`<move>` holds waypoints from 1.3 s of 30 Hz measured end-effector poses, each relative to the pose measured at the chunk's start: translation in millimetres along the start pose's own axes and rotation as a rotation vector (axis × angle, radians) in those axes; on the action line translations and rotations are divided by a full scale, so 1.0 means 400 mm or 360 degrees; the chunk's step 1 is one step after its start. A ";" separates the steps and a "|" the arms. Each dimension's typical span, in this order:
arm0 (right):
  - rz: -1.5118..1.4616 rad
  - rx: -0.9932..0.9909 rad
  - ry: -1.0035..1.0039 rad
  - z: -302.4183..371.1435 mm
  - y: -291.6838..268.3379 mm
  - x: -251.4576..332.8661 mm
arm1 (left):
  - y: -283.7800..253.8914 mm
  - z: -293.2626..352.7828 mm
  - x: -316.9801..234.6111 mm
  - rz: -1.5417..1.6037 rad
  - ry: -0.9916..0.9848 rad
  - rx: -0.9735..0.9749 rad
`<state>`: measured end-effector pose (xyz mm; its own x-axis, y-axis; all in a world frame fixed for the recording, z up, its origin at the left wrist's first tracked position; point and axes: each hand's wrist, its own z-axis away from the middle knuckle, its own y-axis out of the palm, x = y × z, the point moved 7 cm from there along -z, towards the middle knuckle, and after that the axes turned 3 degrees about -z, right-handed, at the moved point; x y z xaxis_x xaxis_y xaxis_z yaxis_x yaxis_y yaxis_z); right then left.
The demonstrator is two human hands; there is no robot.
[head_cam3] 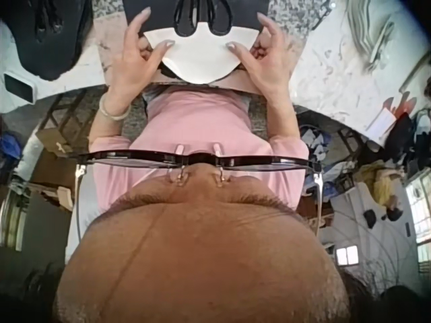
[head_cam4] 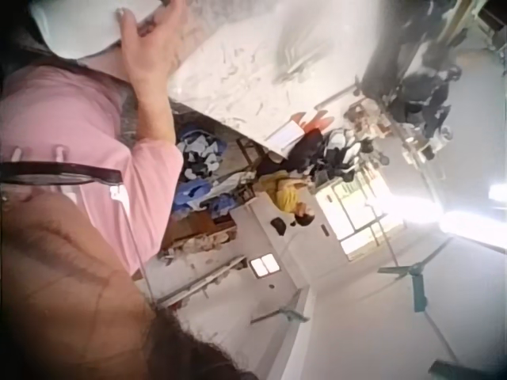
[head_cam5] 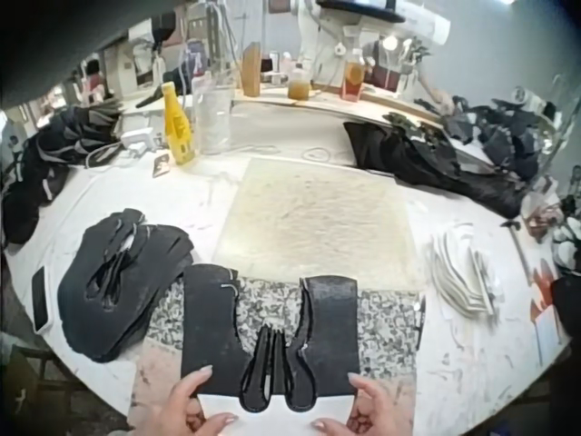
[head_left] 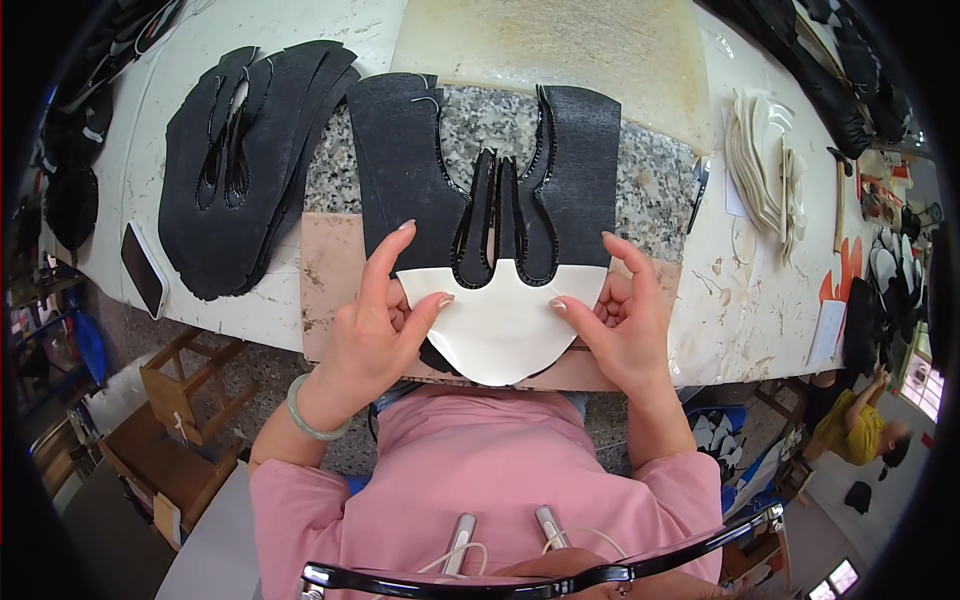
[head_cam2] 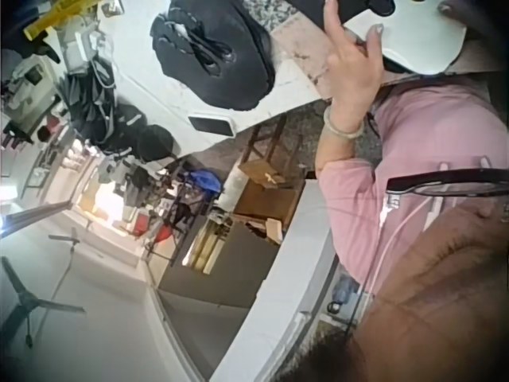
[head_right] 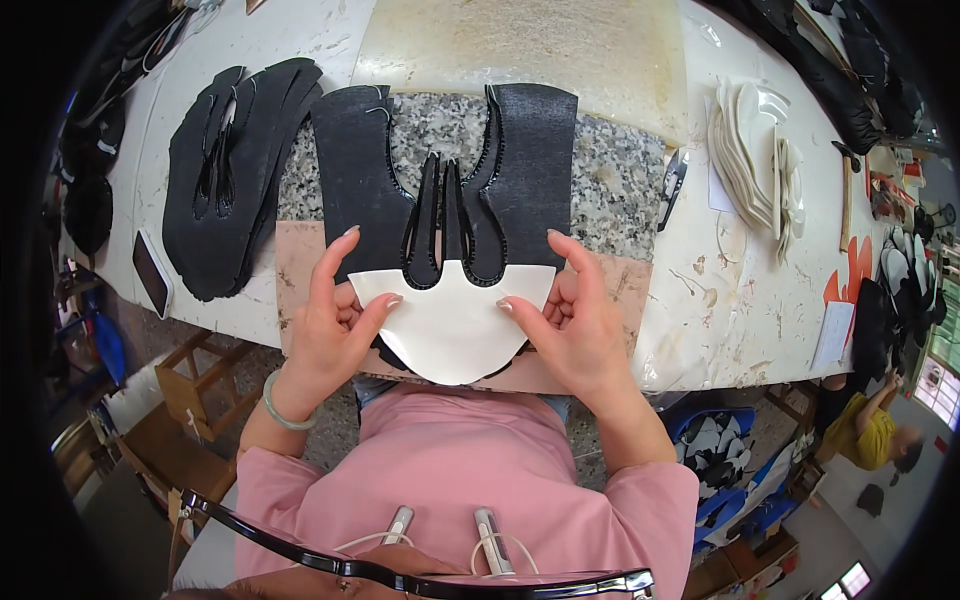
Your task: The person applies adhesive lining sheets onto shoe upper pieces by hand, presses and smooths them down, and places the finished pieces onto a stack.
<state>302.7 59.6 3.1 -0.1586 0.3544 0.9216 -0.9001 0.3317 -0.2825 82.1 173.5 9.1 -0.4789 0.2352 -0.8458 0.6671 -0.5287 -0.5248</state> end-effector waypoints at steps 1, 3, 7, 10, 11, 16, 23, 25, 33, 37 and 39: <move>0.0000 -0.0001 -0.0002 0.001 0.003 -0.002 | -0.002 0.000 -0.011 -0.0081 0.0081 -0.0039; 0.0234 -0.0106 -0.0205 0.005 0.000 0.019 | -0.007 0.000 -0.035 -0.0162 0.0165 -0.0080; 0.0961 -0.0023 -0.0190 0.001 -0.009 0.064 | -0.027 -0.008 -0.124 -0.0957 0.0473 -0.0111; 0.1336 -0.0115 -0.1105 0.051 0.028 0.130 | 0.020 0.030 -0.149 -0.1104 0.0884 -0.0143; 0.1334 -0.0115 -0.1099 0.076 0.048 0.117 | 0.053 0.055 -0.144 -0.0941 0.1063 -0.0035; 0.1473 0.0894 -0.0927 0.139 0.151 0.029 | 0.082 0.082 -0.069 -0.1120 0.0755 0.0487; 0.1361 0.0920 -0.1263 0.206 0.113 0.010 | 0.076 0.100 -0.057 -0.1321 0.0806 0.0450; 0.1268 0.0788 -0.1344 0.195 0.109 0.025 | 0.081 0.115 -0.067 -0.1290 0.0803 0.0497; 0.0860 0.0714 -0.1352 0.155 0.149 0.073 | 0.089 0.258 -0.101 -0.0910 0.1066 0.0693; 0.1000 0.0654 -0.1166 0.142 0.183 0.086 | 0.044 0.254 -0.088 -0.0291 0.0741 0.0344; 0.0965 0.0632 -0.1096 0.129 0.182 0.090 | 0.051 0.246 -0.044 0.0358 0.0078 0.0338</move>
<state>210.6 51.4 29.4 -0.7234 -0.2589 0.6400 -0.6395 -0.0980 -0.7625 47.8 78.3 22.8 -0.3010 0.1294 -0.9448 0.6166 -0.7294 -0.2963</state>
